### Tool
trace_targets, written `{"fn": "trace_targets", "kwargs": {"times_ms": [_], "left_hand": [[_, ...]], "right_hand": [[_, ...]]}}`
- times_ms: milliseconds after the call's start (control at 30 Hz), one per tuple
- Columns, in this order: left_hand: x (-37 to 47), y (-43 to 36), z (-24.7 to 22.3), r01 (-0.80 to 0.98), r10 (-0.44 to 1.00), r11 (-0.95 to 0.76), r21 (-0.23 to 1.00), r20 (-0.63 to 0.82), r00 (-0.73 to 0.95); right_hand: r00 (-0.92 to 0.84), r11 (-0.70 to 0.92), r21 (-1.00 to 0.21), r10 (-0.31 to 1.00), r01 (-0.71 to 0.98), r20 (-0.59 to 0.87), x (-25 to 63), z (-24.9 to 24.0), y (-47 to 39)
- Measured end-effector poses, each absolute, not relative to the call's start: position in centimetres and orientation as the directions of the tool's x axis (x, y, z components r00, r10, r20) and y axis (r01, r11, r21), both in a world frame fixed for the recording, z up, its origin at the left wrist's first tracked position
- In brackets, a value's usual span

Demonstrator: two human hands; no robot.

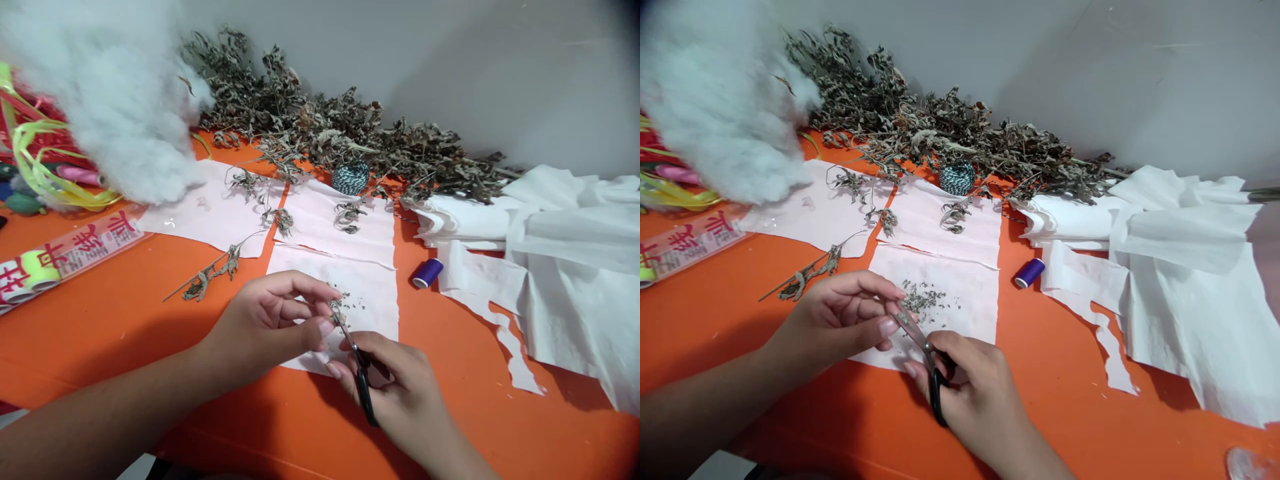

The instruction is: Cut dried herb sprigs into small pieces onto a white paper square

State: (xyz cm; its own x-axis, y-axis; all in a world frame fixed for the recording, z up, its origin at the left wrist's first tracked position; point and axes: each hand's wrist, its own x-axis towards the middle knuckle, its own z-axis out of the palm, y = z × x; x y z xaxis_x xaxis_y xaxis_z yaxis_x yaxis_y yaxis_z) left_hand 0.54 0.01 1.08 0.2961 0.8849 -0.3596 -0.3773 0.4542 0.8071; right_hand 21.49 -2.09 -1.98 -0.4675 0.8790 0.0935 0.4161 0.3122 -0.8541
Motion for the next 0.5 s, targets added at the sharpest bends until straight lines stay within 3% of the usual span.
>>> {"fn": "trace_targets", "kwargs": {"times_ms": [500], "left_hand": [[0.53, 0.09, 1.24, -0.358, 0.888, 0.447, 0.820, -0.360, 0.286]], "right_hand": [[-0.460, 0.241, -0.870, 0.888, 0.431, 0.018, 21.61, -1.93, -2.10]]}}
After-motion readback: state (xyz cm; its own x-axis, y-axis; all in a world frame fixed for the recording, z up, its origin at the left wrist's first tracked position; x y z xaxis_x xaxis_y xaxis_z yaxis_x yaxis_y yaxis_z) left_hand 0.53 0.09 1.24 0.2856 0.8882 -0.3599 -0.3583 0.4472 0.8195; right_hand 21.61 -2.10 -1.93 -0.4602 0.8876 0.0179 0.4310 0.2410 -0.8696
